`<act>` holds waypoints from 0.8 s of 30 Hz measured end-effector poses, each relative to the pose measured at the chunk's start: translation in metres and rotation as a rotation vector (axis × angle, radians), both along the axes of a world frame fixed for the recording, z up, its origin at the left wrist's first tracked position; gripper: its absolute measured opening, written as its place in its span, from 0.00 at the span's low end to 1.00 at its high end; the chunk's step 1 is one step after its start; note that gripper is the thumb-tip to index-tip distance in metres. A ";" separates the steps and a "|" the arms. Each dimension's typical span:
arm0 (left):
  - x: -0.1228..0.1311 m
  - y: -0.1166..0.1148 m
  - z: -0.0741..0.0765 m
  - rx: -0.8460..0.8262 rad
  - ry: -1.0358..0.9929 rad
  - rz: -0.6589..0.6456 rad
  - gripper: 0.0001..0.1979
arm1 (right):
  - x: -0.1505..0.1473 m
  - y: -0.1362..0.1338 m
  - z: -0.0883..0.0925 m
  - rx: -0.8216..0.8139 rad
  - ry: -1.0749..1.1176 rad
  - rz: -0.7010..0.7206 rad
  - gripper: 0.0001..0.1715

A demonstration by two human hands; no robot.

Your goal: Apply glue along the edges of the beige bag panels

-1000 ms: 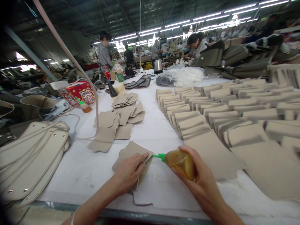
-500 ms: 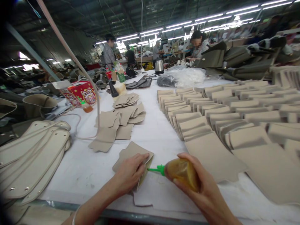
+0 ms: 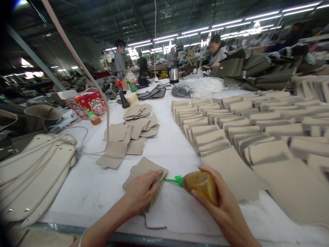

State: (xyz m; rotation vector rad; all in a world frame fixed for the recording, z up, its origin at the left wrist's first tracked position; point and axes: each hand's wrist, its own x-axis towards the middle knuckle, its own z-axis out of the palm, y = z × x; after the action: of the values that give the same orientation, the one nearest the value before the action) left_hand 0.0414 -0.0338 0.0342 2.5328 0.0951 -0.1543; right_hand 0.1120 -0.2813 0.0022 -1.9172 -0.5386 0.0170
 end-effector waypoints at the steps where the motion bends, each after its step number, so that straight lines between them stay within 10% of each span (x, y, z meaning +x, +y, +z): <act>1: 0.001 0.000 0.001 -0.018 0.003 0.002 0.23 | 0.000 0.000 0.001 0.018 0.034 0.004 0.28; 13: 0.005 0.081 -0.041 0.178 0.020 0.400 0.26 | -0.025 -0.050 0.022 1.060 0.819 -0.164 0.36; 19: 0.008 0.087 -0.029 -0.580 0.163 0.405 0.22 | -0.022 -0.090 0.043 1.296 0.817 -0.485 0.35; 24: -0.002 0.034 -0.011 -1.137 0.307 0.476 0.22 | -0.019 -0.111 0.060 1.282 0.700 -0.692 0.33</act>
State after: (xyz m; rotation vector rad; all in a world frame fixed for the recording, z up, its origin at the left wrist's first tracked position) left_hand 0.0391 -0.0003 0.0229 1.2953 0.5503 -0.2974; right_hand 0.0930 -0.3924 0.0624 -0.6471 0.5349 -0.0840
